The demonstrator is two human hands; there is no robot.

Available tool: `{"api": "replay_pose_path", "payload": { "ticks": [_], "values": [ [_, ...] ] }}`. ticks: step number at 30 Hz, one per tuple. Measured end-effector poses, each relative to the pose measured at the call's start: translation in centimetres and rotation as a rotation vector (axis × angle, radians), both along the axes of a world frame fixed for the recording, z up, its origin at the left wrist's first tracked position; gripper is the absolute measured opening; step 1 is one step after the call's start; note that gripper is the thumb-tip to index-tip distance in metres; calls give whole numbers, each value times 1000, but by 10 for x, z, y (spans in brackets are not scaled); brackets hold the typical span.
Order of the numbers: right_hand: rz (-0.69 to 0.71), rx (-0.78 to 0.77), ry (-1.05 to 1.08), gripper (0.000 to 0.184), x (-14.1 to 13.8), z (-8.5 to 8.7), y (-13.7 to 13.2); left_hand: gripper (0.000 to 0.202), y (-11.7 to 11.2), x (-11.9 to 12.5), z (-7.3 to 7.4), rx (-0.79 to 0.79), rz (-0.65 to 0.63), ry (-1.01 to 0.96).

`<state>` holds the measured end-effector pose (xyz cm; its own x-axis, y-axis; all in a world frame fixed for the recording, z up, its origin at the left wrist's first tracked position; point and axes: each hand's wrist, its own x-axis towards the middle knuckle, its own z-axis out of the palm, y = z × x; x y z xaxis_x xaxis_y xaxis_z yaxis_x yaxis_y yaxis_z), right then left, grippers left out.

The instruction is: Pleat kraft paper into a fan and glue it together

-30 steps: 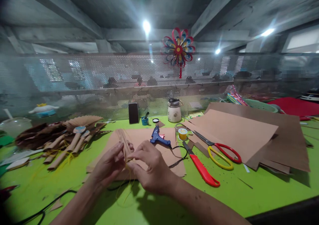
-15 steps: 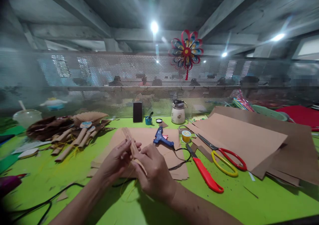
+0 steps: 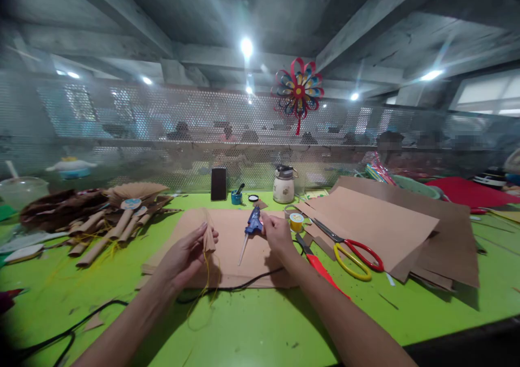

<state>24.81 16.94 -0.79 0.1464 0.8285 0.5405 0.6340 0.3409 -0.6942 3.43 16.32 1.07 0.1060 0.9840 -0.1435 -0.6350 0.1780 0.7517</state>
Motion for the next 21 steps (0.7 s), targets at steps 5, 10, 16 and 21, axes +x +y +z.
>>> {"api": "replay_pose_path", "payload": {
  "ticks": [5,10,16,21],
  "values": [
    [-80,-61,-251,31,12,-3,22,10,1,-2,0,12,-18,-113],
    [-85,-146,-474,20,-5,-21,29,8,0,-6,4,15,-72,-143],
    [-121,-188,-461,25,-17,-25,32,5,-2,-8,4,32,-113,-157],
    [-72,-244,-250,21,-4,3,24,9,-3,-8,6,60,-117,-147]
  ]
}}
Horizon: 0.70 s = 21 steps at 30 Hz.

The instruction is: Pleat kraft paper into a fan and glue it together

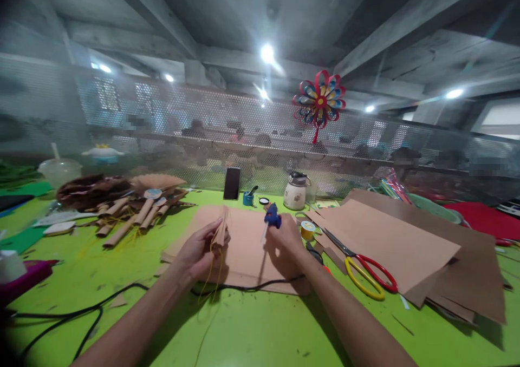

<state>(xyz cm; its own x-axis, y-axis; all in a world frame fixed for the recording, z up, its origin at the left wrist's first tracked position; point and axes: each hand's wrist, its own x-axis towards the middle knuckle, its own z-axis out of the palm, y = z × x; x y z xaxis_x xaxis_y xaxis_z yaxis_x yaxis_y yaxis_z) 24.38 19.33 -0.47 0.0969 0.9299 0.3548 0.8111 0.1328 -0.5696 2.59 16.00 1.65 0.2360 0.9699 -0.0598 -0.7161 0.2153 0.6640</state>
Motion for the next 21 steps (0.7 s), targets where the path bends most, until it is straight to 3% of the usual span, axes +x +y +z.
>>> {"api": "replay_pose_path", "payload": {
  "ticks": [3,6,9,14,21],
  "values": [
    [150,-35,172,32,10,20,-20,13,-2,2,1,11,-7,21],
    [508,-102,548,43,15,36,-51,13,-5,4,1,-2,-11,64],
    [728,-201,595,43,16,45,-80,12,-6,6,-1,-24,-11,128],
    [705,-169,336,40,17,46,-100,11,-3,8,-6,-30,-39,183],
    [707,-184,317,35,16,39,-98,10,0,11,-15,-53,-94,252]
  ]
}}
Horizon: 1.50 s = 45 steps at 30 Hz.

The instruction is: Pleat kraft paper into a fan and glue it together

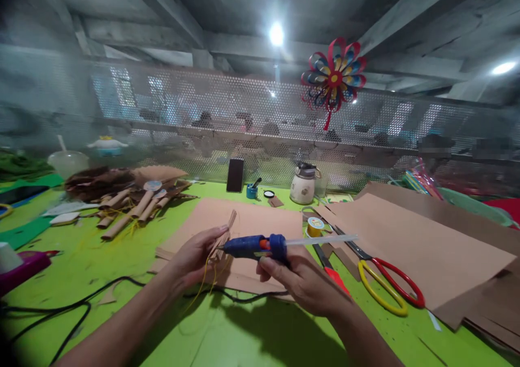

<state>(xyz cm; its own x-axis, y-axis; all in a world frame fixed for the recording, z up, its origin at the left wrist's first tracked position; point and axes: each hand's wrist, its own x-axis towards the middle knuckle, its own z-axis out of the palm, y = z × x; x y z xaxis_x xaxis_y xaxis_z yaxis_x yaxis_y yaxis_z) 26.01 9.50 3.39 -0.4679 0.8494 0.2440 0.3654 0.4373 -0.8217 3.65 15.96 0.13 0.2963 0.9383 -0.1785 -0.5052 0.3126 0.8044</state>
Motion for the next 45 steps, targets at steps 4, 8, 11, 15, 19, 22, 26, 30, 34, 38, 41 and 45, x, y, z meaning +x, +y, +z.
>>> {"api": "replay_pose_path", "payload": {
  "ticks": [4,8,11,15,19,22,26,30,34,38,41,45],
  "values": [
    [-13,15,-11,33,0,-4,2,9,-1,1,0,-15,1,22],
    [-24,12,-5,33,-1,-8,5,9,-2,1,1,19,-16,47],
    [-27,1,7,35,-3,-8,5,10,-3,1,1,54,-6,64],
    [-41,-2,2,38,-6,-3,3,13,-5,1,2,55,-9,92],
    [-41,9,-9,39,-7,-2,2,16,-4,0,1,85,-25,78],
    [-51,18,-30,40,-6,-5,3,18,-3,0,0,73,-31,76],
    [-76,12,-64,44,-6,-7,2,13,-3,0,-1,51,-25,88],
    [-84,-21,-87,45,-6,-7,0,12,-2,0,-3,18,-30,75],
    [-83,-49,-94,46,-6,-7,-1,15,-2,1,-1,13,-36,54],
    [-76,-43,-105,45,-5,-9,-1,13,-3,1,0,17,-32,46],
    [-68,-30,-125,44,-4,-9,-1,14,-2,1,-1,26,-46,26],
    [-68,-26,-112,42,-5,-7,-2,13,-1,0,-4,24,-56,28]
  ]
}}
